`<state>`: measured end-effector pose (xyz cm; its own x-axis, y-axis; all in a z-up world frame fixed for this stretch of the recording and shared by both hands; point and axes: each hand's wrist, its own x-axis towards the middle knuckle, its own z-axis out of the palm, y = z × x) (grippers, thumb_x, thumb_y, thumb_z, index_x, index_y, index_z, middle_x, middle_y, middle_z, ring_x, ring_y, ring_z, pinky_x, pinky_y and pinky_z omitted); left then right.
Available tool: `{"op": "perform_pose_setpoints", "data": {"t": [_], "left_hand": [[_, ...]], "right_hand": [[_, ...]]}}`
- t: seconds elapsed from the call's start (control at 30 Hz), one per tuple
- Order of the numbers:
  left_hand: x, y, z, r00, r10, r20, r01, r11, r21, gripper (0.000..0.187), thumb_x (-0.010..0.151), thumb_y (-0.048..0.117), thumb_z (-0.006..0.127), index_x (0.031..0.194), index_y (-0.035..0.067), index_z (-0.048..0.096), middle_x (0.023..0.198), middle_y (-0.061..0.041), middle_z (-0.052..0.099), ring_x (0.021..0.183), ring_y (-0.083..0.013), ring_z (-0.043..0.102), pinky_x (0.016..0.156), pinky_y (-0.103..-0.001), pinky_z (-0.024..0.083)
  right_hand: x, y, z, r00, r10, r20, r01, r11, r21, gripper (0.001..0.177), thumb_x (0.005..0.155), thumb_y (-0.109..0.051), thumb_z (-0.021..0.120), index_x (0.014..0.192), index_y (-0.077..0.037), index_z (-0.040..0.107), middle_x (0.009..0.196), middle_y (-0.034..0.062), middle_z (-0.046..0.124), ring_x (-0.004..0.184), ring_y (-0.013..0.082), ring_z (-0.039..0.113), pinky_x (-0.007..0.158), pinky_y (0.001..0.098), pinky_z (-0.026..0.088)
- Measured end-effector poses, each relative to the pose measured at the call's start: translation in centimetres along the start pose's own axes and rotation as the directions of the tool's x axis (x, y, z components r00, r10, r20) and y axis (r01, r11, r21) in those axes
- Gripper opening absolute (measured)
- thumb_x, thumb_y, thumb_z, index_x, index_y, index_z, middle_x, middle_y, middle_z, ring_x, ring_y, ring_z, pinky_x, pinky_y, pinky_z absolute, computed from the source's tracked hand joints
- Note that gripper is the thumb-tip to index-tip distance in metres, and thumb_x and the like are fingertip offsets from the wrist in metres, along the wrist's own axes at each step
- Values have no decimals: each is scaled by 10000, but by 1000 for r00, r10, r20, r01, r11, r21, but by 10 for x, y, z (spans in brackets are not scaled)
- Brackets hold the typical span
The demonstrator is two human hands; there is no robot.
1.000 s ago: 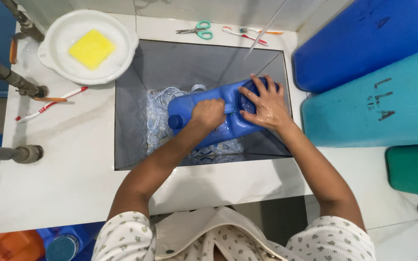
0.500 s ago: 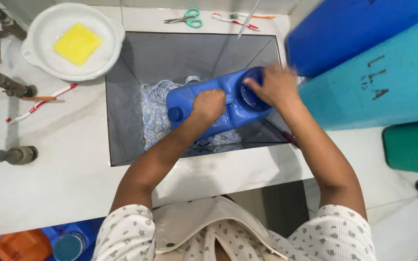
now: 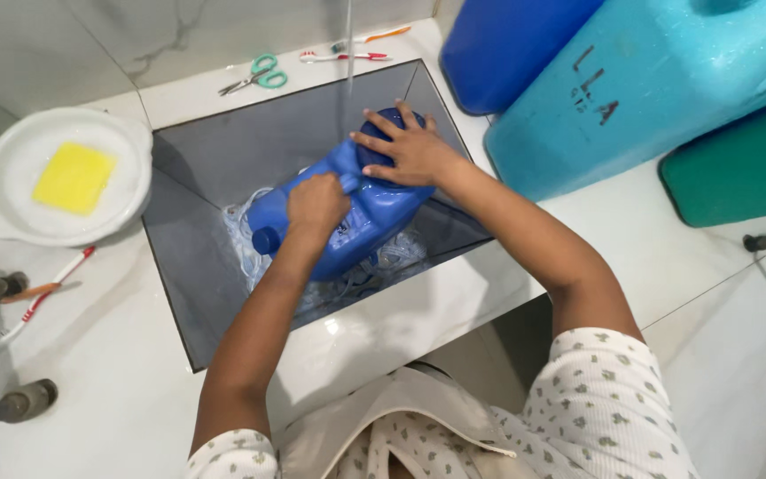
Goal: The person cleans a blue plastic container in a sink. They use a sponge to scrub the exterior and interior, then rinse the container with water from a tap. Finally, they use a long-handled brush to scrub the inside of the container before rinsing it again.
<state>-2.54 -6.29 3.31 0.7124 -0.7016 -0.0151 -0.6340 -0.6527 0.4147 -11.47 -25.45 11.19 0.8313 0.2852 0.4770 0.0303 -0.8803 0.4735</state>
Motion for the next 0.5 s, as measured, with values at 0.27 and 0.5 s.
{"op": "perform_pose_setpoints", "data": {"t": [0.27,0.5], "left_hand": [[-11,-6,-9,996,90,-28,-88,995,52,207,830,200,665,926,41,757,900,-252,740,843,-435,735,773,-533,587],[-1,3,-8,996,91,-11,-90,995,44,206,775,181,672,899,49,769,909,-239,743,856,-414,739,777,-511,595]], "right_hand": [[7,2,2,763,65,643,-233,956,180,873,837,-797,540,1370,-107,576,1331,204,615,1200,415,620,964,512,514],[-10,-1,29,406,398,823,-691,723,-9,776,1070,-741,348,1487,-122,559,1363,259,649,1249,455,644,999,557,535]]}}
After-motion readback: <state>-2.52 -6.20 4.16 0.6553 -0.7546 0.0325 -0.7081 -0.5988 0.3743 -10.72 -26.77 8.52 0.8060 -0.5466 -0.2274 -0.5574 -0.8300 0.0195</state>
